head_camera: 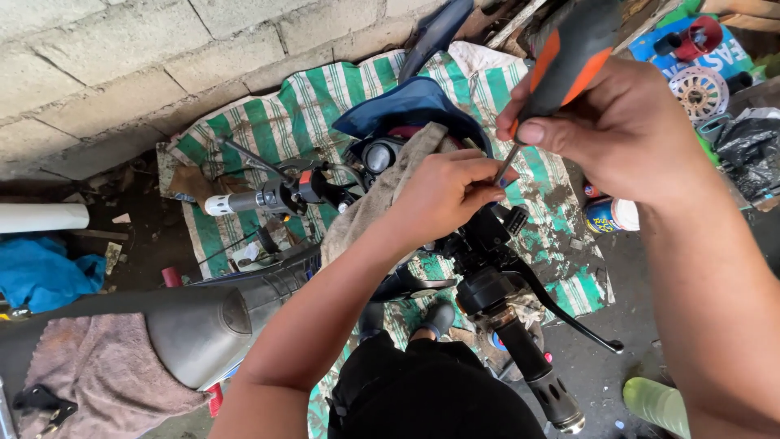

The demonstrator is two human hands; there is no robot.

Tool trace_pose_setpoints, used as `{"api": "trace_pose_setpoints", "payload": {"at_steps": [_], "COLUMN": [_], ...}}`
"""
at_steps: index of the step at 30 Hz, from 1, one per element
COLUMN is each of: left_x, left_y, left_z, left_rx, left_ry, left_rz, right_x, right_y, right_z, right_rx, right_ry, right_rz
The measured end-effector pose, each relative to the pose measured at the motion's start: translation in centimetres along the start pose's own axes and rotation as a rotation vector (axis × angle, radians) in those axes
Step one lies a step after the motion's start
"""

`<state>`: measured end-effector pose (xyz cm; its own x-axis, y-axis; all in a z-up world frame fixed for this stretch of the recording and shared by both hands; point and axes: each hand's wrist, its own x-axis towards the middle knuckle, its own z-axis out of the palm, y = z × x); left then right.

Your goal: Cleaning a motorcycle dashboard and surrounding components using a cloth, screwdriver, and water.

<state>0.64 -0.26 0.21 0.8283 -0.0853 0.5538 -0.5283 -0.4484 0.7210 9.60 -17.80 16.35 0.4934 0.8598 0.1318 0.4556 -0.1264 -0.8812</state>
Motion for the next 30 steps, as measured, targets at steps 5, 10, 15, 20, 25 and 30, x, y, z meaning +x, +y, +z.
{"api": "trace_pose_setpoints", "payload": {"at_steps": [5, 10, 15, 20, 25, 30], "left_x": [0.3, 0.0, -0.1, -0.3, -0.1, -0.4], "left_y": [1.0, 0.4, 0.1, -0.1, 0.3, -0.7], "left_z": [-0.9, -0.7, -0.4, -0.2, -0.7, -0.3], "left_rx": [0.002, -0.001, -0.006, -0.02, -0.036, -0.036], "left_ry": [-0.019, -0.03, -0.036, -0.016, -0.034, -0.04], "left_rz": [0.023, 0.017, 0.014, -0.005, -0.009, 0.016], "right_x": [-0.1, 0.1, 0.1, 0.5, 0.6, 0.4], "right_y": [0.7, 0.2, 0.3, 2.0, 1.3, 1.1], "right_z": [0.4, 0.6, 0.2, -0.2, 0.5, 0.3], "right_rx": [-0.258, -0.185, 0.059, -0.111, -0.124, 0.213], "right_ry": [0.251, 0.176, 0.033, 0.169, 0.175, 0.094], "right_rz": [0.094, 0.026, 0.006, 0.033, 0.003, -0.061]}}
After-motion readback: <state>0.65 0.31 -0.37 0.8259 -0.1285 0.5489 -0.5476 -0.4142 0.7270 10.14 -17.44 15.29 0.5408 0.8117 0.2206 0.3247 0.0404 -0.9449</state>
